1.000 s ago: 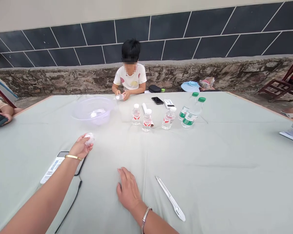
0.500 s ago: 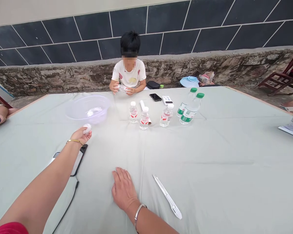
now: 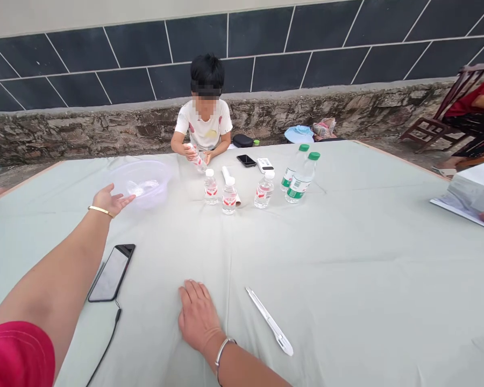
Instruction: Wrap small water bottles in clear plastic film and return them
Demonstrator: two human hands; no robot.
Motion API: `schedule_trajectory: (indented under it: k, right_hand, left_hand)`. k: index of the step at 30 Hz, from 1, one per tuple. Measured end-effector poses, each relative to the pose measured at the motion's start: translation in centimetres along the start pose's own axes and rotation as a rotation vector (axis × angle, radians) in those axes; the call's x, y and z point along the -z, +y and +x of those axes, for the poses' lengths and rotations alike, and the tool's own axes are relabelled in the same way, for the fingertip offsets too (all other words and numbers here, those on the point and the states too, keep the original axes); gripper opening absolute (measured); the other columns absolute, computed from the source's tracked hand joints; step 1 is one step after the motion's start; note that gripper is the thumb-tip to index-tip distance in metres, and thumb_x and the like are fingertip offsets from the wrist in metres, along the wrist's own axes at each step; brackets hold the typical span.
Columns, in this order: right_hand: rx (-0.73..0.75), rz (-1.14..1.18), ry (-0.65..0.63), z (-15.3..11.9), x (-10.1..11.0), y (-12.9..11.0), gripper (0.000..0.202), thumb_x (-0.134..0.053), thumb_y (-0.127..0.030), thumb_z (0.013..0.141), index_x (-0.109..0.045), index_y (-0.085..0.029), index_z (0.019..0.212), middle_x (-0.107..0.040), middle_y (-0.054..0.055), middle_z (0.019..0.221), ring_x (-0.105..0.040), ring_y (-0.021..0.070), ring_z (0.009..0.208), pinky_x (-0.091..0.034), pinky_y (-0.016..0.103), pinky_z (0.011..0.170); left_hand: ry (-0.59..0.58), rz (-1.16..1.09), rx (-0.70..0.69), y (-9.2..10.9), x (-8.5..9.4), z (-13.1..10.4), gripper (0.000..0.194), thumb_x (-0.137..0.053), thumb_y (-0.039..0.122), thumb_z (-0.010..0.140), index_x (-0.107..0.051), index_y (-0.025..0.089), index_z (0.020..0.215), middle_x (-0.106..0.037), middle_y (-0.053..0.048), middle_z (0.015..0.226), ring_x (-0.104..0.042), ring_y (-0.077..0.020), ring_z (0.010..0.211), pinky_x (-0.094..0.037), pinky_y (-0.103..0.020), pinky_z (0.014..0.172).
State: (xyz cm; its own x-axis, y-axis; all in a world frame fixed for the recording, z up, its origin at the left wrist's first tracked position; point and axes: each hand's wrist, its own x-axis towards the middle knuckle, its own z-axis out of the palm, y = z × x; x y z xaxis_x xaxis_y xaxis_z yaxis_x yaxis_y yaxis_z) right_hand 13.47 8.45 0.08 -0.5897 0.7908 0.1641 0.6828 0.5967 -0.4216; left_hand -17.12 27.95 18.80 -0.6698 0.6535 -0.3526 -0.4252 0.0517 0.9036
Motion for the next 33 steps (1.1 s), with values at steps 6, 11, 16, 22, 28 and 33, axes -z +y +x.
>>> schedule_trajectory:
  k: [6, 11, 16, 22, 28, 33]
  right_hand:
    - [0.013, -0.003, 0.021, 0.4, 0.1, -0.2, 0.046, -0.047, -0.018, 0.085, -0.053, -0.014, 0.131, -0.052, 0.012, 0.138, -0.043, 0.0250, 0.131, -0.032, 0.044, 0.113]
    - [0.022, -0.013, 0.042, 0.7, 0.4, -0.5, 0.045, -0.046, -0.017, 0.084, -0.055, -0.014, 0.128, -0.054, 0.012, 0.136, -0.045, 0.0248, 0.129, -0.033, 0.043, 0.112]
    - [0.023, -0.027, 0.030, 0.9, 0.6, -0.6, 0.045, -0.046, -0.016, 0.085, -0.054, -0.013, 0.129, -0.053, 0.014, 0.137, -0.044, 0.0245, 0.131, -0.031, 0.044, 0.113]
    - [0.019, -0.052, 0.021, 0.8, 0.7, -0.5, 0.044, -0.046, -0.015, 0.085, -0.055, -0.014, 0.128, -0.054, 0.013, 0.137, -0.043, 0.0231, 0.131, -0.031, 0.043, 0.113]
    - [0.005, -0.077, -0.004, 1.1, 1.0, -0.5, 0.041, -0.045, -0.014, 0.085, -0.059, -0.014, 0.124, -0.053, 0.013, 0.138, -0.043, 0.0237, 0.132, -0.032, 0.043, 0.113]
    - [0.020, -0.083, 0.006, 0.6, 0.9, -0.2, 0.041, -0.045, -0.012, 0.083, -0.061, -0.015, 0.121, -0.053, 0.013, 0.137, -0.045, 0.0261, 0.130, -0.034, 0.044, 0.112]
  left_hand:
    - [-0.119, 0.366, -0.210, -10.1, 5.3, -9.9, 0.008, -0.053, 0.019, 0.077, -0.056, 0.017, 0.084, -0.049, 0.004, 0.060, -0.049, -0.0102, 0.048, -0.035, -0.021, 0.047]
    - [-0.409, 1.016, -0.447, -20.5, 13.7, -20.7, 0.012, -0.058, 0.029, 0.076, -0.060, 0.022, 0.066, -0.052, 0.002, 0.053, -0.047, -0.0150, 0.052, -0.032, -0.026, 0.053]
    - [-0.564, 1.502, -0.739, -23.2, 18.5, -24.3, 0.024, -0.043, 0.026, 0.087, -0.054, 0.023, 0.065, -0.061, -0.004, 0.068, -0.057, -0.0197, 0.066, -0.037, -0.030, 0.063]
    - [-0.607, 1.722, -0.849, -23.1, 18.0, -23.9, 0.027, -0.036, 0.020, 0.089, -0.057, 0.022, 0.071, -0.063, -0.006, 0.074, -0.058, -0.0202, 0.071, -0.038, -0.032, 0.066]
    - [-0.619, 1.779, -0.841, -23.4, 17.7, -24.1, 0.027, -0.036, 0.017, 0.088, -0.060, 0.020, 0.076, -0.063, -0.005, 0.077, -0.059, -0.0199, 0.074, -0.039, -0.033, 0.066]
    - [-0.641, 1.777, -0.814, -23.3, 17.4, -24.3, 0.027, -0.036, 0.016, 0.088, -0.061, 0.020, 0.078, -0.063, -0.005, 0.079, -0.059, -0.0210, 0.076, -0.040, -0.034, 0.068]
